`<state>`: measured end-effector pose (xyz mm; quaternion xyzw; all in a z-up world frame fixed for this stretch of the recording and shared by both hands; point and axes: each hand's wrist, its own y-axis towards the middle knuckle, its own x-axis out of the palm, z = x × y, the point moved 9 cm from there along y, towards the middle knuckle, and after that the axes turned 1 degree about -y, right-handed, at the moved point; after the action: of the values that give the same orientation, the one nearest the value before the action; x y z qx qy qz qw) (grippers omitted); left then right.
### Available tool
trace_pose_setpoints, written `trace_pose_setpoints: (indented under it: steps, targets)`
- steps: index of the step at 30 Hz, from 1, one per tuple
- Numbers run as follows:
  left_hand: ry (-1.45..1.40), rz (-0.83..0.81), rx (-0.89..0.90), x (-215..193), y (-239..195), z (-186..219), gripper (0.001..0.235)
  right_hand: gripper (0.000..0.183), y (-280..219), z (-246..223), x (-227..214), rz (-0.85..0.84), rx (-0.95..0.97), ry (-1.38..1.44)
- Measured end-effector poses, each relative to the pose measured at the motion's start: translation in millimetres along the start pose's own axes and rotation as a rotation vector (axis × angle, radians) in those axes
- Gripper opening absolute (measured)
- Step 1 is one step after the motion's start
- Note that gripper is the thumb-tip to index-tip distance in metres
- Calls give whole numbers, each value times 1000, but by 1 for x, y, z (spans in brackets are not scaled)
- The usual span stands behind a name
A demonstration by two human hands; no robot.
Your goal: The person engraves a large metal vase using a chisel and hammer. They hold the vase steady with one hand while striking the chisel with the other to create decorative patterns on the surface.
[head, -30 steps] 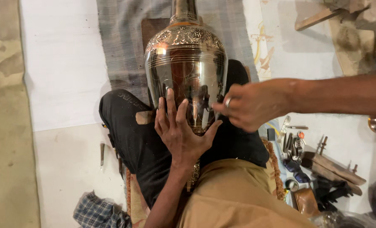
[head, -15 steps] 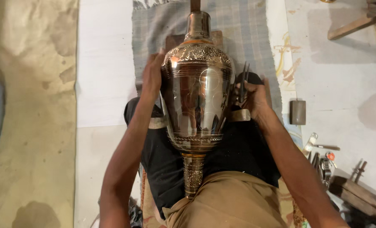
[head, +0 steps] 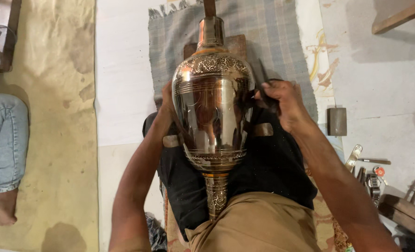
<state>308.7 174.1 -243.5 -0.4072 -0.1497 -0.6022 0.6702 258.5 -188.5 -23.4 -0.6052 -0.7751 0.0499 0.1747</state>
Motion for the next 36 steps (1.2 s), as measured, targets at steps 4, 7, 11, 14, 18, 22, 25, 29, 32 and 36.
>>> trace_pose_setpoints:
  steps: [4, 7, 11, 14, 18, 22, 25, 29, 32, 36]
  targets:
    - [483, 311, -96, 23, -65, 24, 69, 22, -59, -51, 5, 95, -267, -26]
    - [976, 288, 38, 94, -145, 69, 77, 23, -110, -52, 4, 182, -237, -247]
    - [1413, 398, 565, 208, -270, 79, 87, 36, -149, -47, 38, 83, -238, -645]
    - [1554, 329, 593, 256, -305, 36, 101, 42, -161, -54, 57, 160, -232, -825]
    - [1481, 458, 736, 269, -311, 21, 99, 44, -164, -73, 88, 140, -384, -939]
    - [1479, 542, 807, 264, -312, 17, 97, 41, -163, -76, 96, 145, -369, -1003]
    - [1478, 555, 791, 258, -310, 11, 98, 41, -163, -75, 95, 166, -358, -1043]
    - [1489, 563, 794, 256, -308, 8, 98, 41, -165, -76, 98, 153, -366, -1042]
    - [1492, 559, 793, 256, -308, 9, 97, 41, -163, -80, 106, 122, -364, -1118]
    - [1463, 554, 829, 258, -311, 11, 94, 41, -147, -88, 116, 5, -256, -1226]
